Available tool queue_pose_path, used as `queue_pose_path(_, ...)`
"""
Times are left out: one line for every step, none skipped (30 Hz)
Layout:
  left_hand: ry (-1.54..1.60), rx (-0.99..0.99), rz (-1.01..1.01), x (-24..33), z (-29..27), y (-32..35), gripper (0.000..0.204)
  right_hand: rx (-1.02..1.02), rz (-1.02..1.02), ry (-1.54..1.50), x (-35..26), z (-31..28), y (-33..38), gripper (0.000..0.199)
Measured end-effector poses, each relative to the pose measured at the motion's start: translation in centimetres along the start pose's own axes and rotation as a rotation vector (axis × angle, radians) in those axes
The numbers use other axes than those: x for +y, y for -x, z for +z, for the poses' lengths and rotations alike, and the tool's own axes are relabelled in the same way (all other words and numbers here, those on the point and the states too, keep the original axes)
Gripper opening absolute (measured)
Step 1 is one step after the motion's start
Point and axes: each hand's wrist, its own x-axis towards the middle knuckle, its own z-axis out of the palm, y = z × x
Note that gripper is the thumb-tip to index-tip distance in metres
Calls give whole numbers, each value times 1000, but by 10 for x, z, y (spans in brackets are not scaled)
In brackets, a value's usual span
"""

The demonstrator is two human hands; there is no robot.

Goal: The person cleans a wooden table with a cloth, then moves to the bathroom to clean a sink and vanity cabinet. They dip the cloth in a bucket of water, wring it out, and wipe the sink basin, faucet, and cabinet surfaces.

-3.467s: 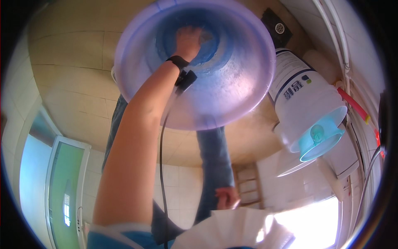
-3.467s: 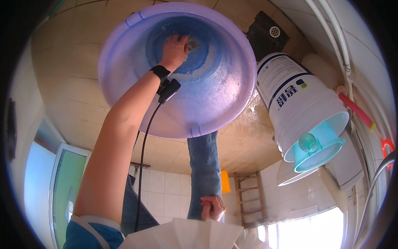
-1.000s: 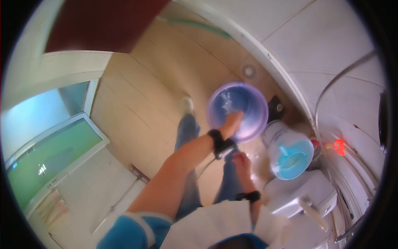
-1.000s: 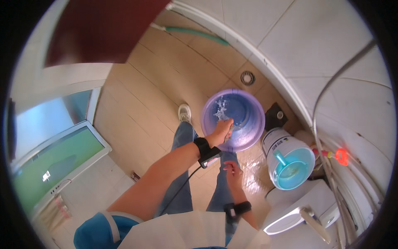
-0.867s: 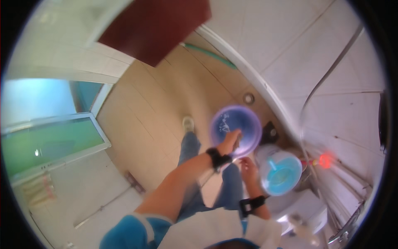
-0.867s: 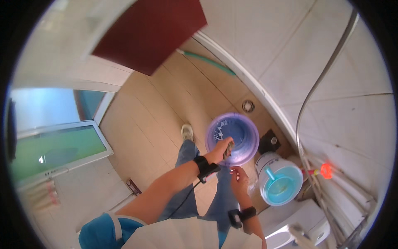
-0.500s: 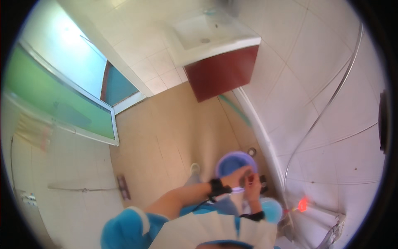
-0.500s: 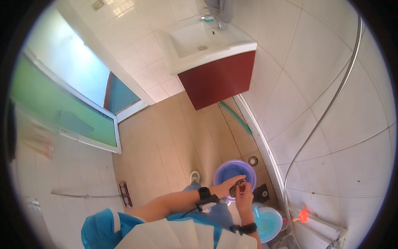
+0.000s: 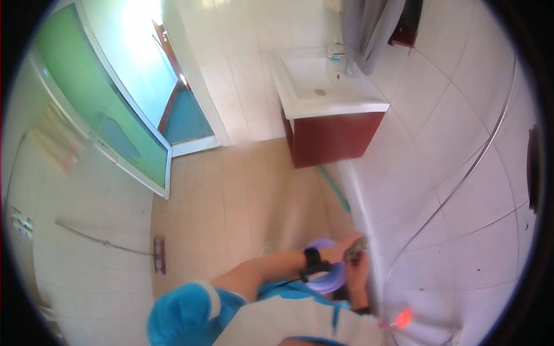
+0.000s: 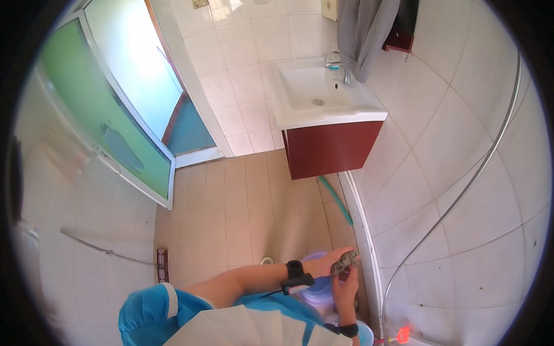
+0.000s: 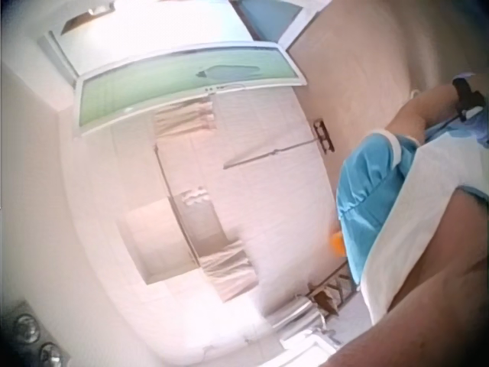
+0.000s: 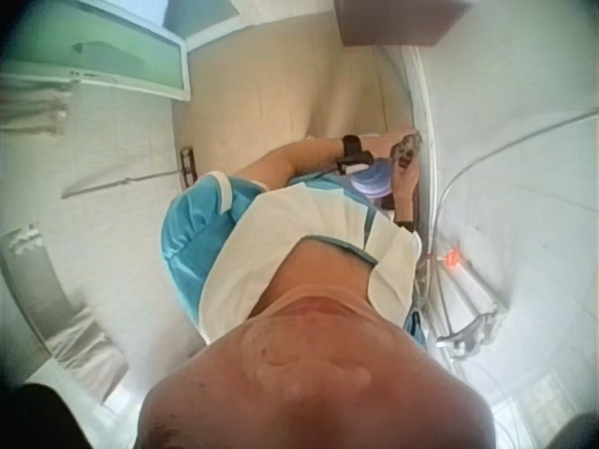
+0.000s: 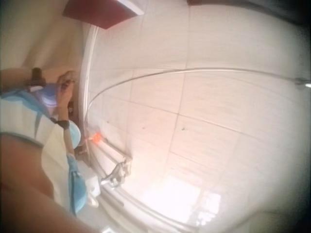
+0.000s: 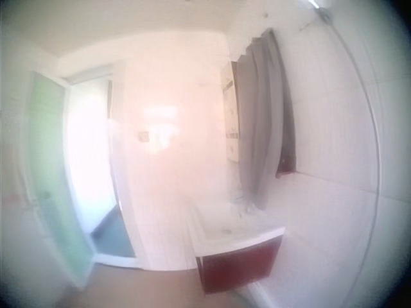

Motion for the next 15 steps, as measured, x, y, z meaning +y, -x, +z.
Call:
queue_pose_path(-71, -61, 100, 13, 34, -6, 34, 58, -2, 74, 12, -21, -2, 33)
queue_pose_path(-25, -98, 86, 26, 40, -3, 34, 75, -26, 96, 8, -25, -4, 32)
queue_pose_path(11, -124, 70, 42, 43, 3, 35, 85, -50, 108, 5, -23, -5, 30)
queue_pose_path(216, -176, -66, 48, 42, 7, 35, 57, -64, 137, 3, -22, -7, 30)
queue_pose_path(422, -228, -202, 54, 41, 10, 36, 32, -78, 167, 1, -21, -8, 29)
queue_pose_path(83, -219, -36, 60, 39, 13, 35, 10, -92, 200, 0, -20, -9, 28)
queue_pose_path(-252, -209, 126, 67, 38, 17, 34, 26, -161, 225, 0, -20, -9, 28)
queue_pose_path(-585, -196, 290, 73, 39, 19, 33, 45, -230, 252, 2, -20, -9, 28)
queue_pose_path(-537, -185, 280, 77, 43, 20, 32, 68, -297, 281, 3, -21, -9, 27)
queue_pose_path(-491, -174, 272, 80, 46, 22, 30, 30, -308, 297, 3, -24, -6, 25)
queue_pose_path(-309, -129, 143, 81, 48, 24, 30, -9, -317, 310, 0, -31, -2, 23)
queue_pose_path(-117, -66, 26, 81, 51, 26, 30, -45, -325, 324, -4, -38, 2, 21)
queue_pose_path(214, 31, -208, 78, 55, 29, 31, 8, -320, 335, -14, -48, 6, 18)
queue_pose_path(540, 134, -440, 73, 56, 31, 32, 58, -320, 341, -29, -57, 9, 16)
queue_pose_path(493, 235, -448, 65, 58, 31, 28, 108, -318, 349, -40, -66, 12, 13)
